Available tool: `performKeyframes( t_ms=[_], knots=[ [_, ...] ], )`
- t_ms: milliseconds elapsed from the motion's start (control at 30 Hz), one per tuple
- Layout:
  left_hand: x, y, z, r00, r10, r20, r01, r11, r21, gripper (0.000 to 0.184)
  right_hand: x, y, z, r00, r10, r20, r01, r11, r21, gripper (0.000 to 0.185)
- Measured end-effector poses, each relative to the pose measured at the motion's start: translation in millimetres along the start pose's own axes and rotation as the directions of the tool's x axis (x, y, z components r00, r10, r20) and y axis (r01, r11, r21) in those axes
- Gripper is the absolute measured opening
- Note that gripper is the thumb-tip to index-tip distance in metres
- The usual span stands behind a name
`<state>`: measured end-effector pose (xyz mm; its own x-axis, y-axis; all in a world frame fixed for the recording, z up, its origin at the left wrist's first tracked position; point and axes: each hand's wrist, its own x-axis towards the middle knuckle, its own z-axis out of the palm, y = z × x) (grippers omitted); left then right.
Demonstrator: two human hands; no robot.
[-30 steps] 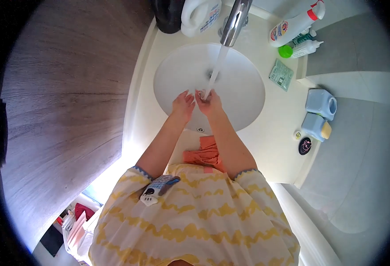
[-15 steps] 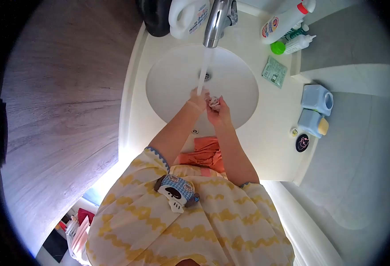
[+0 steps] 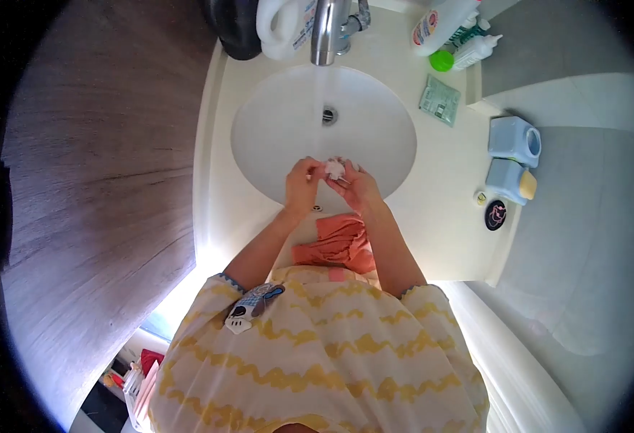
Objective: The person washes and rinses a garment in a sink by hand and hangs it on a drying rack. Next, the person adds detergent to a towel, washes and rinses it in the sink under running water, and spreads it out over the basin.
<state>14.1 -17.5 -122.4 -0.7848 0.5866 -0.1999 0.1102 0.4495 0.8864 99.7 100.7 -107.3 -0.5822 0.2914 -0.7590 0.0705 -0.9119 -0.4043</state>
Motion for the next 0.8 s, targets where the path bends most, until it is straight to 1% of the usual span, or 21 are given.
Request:
performKeyframes(
  t_ms=[33,67,100,167,200,267,300,367,400,467,500,567,600,667,700,767,800],
  knots=[
    [0.9,8.0,-6.0,0.988,-0.150,0.028,0.153,0.962,-0.226,0.013,-4.7,-4.7,-4.0,0.998,-0.064,-0.017,0.064,0.998,-0.025,0.033],
    [2.0,13.0,-11.4,0.954,-0.286,0.090,0.296,0.853,-0.430,0.014,-9.3,-9.5,-7.6,0.991,-0.129,-0.030,0.128,0.991,-0.048,0.035],
    [3.7,13.5,-16.1,0.945,-0.306,0.118,0.324,0.816,-0.480,0.018,-14.8,-16.6,-8.8,0.992,-0.123,-0.009,0.123,0.992,-0.033,0.035],
    [-0.7,16.0,-15.0,0.963,-0.223,0.150,0.269,0.803,-0.532,0.020,-23.8,-28.0,-11.1,0.993,-0.107,0.040,0.107,0.994,0.003,0.033],
    [-3.6,20.3,-16.3,0.970,-0.182,0.164,0.243,0.794,-0.557,0.021,-21.3,-27.3,-16.8,0.991,-0.125,0.035,0.125,0.992,0.018,0.033],
    [-8.1,32.4,-20.3,0.941,-0.306,0.146,0.321,0.662,-0.677,0.020,-14.0,-24.8,-28.6,0.986,-0.166,0.023,0.165,0.985,0.047,0.031],
    [-9.1,38.3,-21.7,0.919,-0.367,0.145,0.350,0.586,-0.731,0.020,-16.4,-25.7,-27.1,0.986,-0.166,0.012,0.164,0.981,0.099,0.031],
    [-9.1,29.4,-16.9,0.915,-0.353,0.197,0.373,0.553,-0.745,0.021,-20.2,-25.2,-21.8,0.987,-0.160,-0.004,0.158,0.966,0.203,0.030],
    [-9.9,30.1,-16.9,0.912,-0.346,0.222,0.386,0.536,-0.751,0.021,-20.1,-22.0,-21.1,0.990,-0.139,0.025,0.129,0.963,0.235,0.030],
    [-15.2,33.8,-14.2,0.867,-0.403,0.295,0.468,0.451,-0.760,0.024,-18.4,-18.0,-23.2,0.992,-0.101,0.080,0.074,0.954,0.291,0.029],
    [-17.4,38.1,-13.6,0.841,-0.429,0.330,0.505,0.405,-0.762,0.026,-17.1,-16.3,-25.3,0.985,-0.136,0.109,0.105,0.962,0.253,0.028],
    [-19.2,44.9,-12.1,0.767,-0.468,0.439,0.621,0.370,-0.691,0.029,-13.7,-11.2,-28.1,0.965,-0.195,0.173,0.164,0.970,0.180,0.025],
    [-20.1,46.5,-11.5,0.723,-0.487,0.490,0.675,0.349,-0.650,0.031,-19.2,-11.5,-24.1,0.968,-0.202,0.150,0.190,0.977,0.093,0.024],
    [-16.5,43.7,-7.6,0.680,-0.421,0.601,0.725,0.260,-0.638,0.032,-35.6,-15.9,-13.5,0.969,-0.225,0.102,0.234,0.968,-0.087,0.022],
    [-13.9,41.3,-4.4,0.655,-0.381,0.653,0.749,0.216,-0.626,0.033,-34.9,-15.9,-15.3,0.965,-0.240,0.105,0.254,0.954,-0.159,0.023],
    [-9.5,36.3,3.7,0.738,-0.390,0.551,0.675,0.439,-0.593,0.033,-32.4,-17.7,-21.6,0.956,-0.270,0.112,0.292,0.908,-0.300,0.024],
    [-7.3,32.6,7.7,0.778,-0.383,0.499,0.626,0.542,-0.560,0.033,-33.8,-21.8,-22.7,0.961,-0.262,0.092,0.278,0.908,-0.313,0.025]
  ],
)
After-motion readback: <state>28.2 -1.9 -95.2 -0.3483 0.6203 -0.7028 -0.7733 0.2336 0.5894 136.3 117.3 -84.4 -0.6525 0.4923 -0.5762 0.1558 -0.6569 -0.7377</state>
